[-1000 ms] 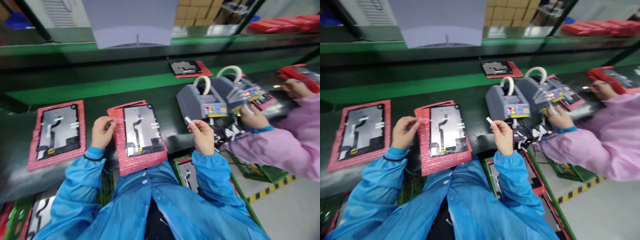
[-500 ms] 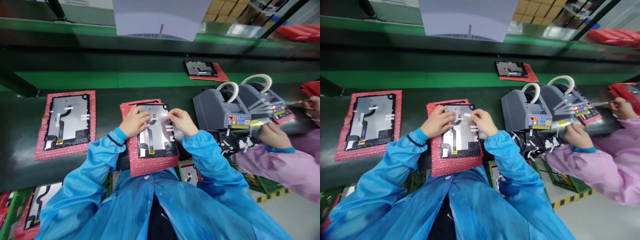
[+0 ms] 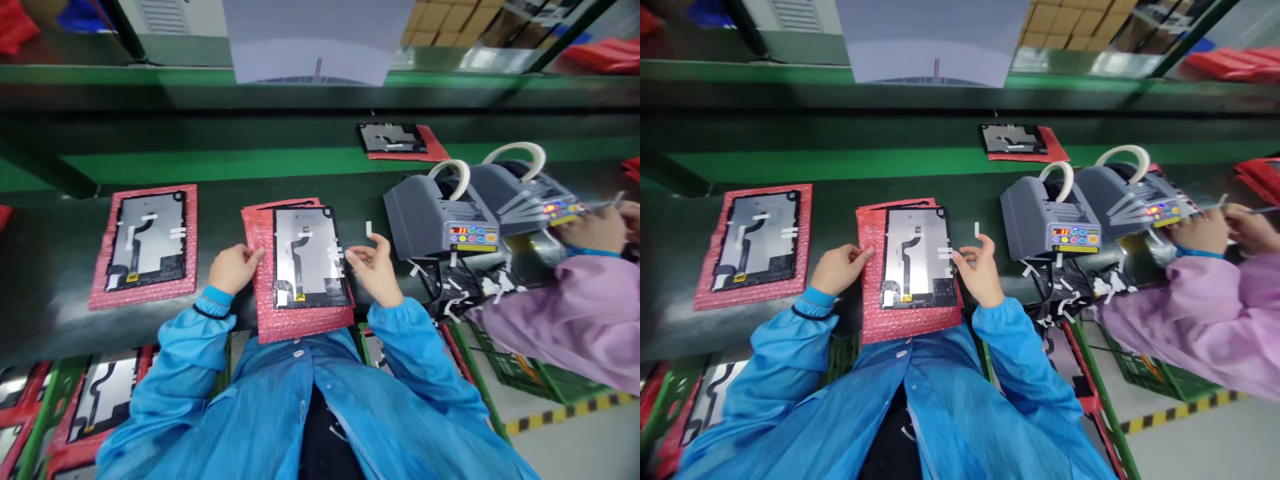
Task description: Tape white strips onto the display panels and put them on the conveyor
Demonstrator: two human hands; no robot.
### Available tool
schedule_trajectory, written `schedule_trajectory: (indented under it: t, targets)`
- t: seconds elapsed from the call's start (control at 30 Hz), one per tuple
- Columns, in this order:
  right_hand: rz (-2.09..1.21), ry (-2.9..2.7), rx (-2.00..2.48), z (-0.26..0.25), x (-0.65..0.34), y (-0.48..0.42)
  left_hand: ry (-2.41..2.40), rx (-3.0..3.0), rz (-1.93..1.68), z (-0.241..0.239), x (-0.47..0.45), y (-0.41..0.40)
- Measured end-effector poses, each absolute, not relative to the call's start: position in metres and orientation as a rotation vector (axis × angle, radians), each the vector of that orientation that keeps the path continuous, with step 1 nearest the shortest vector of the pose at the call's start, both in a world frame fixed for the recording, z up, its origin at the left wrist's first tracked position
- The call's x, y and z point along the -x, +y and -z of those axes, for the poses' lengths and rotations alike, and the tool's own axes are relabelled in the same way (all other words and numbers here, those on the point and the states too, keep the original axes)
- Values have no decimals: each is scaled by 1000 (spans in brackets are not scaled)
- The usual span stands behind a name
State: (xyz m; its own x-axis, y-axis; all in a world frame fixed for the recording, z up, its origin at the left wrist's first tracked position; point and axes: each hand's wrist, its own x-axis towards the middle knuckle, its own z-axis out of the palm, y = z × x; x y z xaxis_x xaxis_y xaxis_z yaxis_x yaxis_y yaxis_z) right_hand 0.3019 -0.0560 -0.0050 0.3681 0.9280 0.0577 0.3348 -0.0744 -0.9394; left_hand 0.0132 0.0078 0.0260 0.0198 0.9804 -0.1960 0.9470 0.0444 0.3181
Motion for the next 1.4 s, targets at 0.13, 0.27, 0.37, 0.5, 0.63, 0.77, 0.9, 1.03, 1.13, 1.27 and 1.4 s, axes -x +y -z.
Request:
schedule_trajectory:
  t: [0.13, 0.27, 0.37, 0.5, 0.63, 0.77, 0.9, 1.03, 1.13, 1.27, 1.4]
  targets:
    - [-761, -1265, 1735, 21, -281, -16, 1961, -1903, -288, -15, -21, 2]
    - [-609, -1208, 1710, 17, -283, -16, 1963, -1951, -366, -8, -24, 1]
    - [-541, -1123, 1612, 6, -291, -23, 1971, -1934, -421, -3, -24, -1]
    - [-677, -1052, 1410, -1, -288, -22, 1949, -1899, -448, 2, -23, -2]
    - [-799, -1186, 1512, 2, -263, -20, 1918, -1856, -472, 3, -20, 0]
    - [-471, -1503, 1790, -6, -255, -22, 1890, -1829, -497, 6, -16, -4]
    - [-451, -1515, 1907, -11, -270, -13, 1833, -1860, -481, 9, -14, -10]
    - [-715, -1353, 1829, 2, -276, 2, 1809, -1854, -457, 6, -19, -14]
    - [-744, -1278, 1689, 7, -273, 2, 1893, -1865, -412, -4, -29, -20]
    - [-734, -1275, 1539, -8, -263, 4, 2031, -1840, -381, -23, -32, -26]
    - [-806, -1363, 1413, -30, -211, 40, 2175, -1710, -365, -45, 15, -13]
